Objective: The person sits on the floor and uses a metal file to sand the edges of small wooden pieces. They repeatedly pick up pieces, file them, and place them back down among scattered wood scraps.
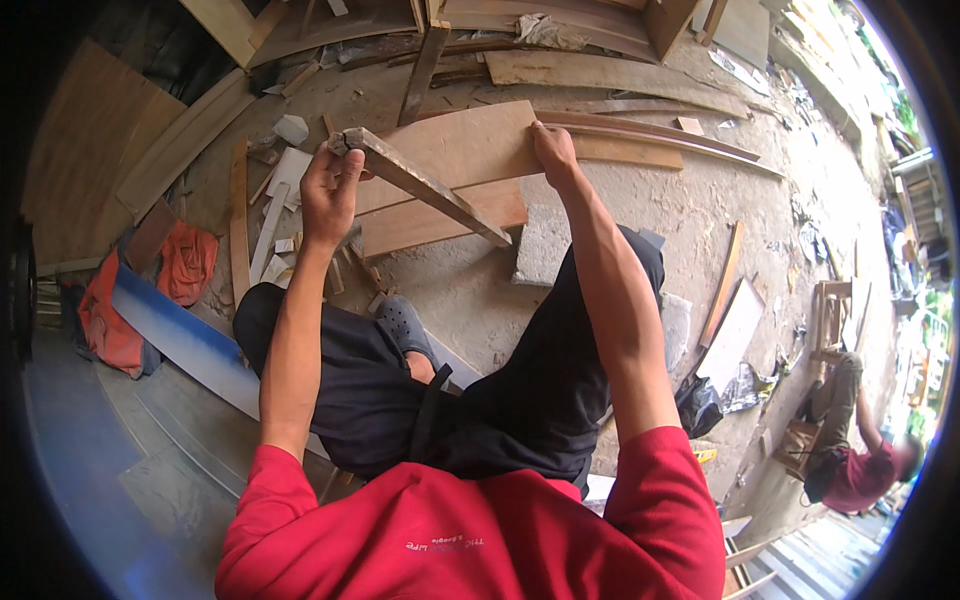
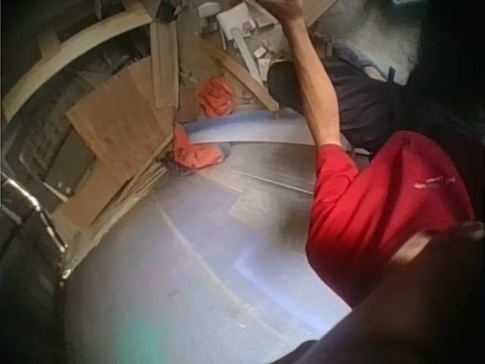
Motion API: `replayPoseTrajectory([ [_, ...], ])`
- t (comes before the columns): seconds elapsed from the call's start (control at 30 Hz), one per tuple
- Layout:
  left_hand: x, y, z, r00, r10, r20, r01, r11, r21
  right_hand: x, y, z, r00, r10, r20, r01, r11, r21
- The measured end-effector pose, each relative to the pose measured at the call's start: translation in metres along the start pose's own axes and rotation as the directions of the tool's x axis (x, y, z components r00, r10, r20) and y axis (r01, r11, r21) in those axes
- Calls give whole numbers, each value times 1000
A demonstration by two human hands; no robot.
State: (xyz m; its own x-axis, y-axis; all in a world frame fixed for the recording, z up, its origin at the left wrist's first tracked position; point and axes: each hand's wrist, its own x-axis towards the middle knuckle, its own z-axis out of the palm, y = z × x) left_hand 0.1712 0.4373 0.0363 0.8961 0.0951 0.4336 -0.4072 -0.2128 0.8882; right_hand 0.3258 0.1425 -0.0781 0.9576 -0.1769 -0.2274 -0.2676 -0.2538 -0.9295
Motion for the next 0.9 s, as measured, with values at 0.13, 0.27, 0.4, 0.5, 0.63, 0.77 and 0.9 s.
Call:
replayPoseTrajectory([
  [0.13,-1,2,5,999,37,-5,-37,999,-6,0,-2,-1,999,48,4,-48,999,-27],
  [0.27,1,-1,22,999,30,12,-28,991,-131,4,4,-1,995,93,30,-95,992,87],
  [0.4,9,-12,27,999,-18,46,23,993,-117,-3,-11,2,997,69,15,-69,997,26],
  [0.5,11,-14,33,999,-32,26,35,993,-115,3,-11,-5,999,4,-48,-5,1000,-6],
  [0.63,13,-15,44,1000,6,-3,-7,990,-139,25,-5,-37,996,-6,-87,6,1000,-5],
  [0.77,12,-14,45,996,55,-69,-65,988,-140,16,-13,-64,989,-29,-146,24,999,-39],
  [0.9,14,-17,51,993,46,-112,-69,975,-213,10,-17,-117,987,17,-158,-30,996,-80],
])
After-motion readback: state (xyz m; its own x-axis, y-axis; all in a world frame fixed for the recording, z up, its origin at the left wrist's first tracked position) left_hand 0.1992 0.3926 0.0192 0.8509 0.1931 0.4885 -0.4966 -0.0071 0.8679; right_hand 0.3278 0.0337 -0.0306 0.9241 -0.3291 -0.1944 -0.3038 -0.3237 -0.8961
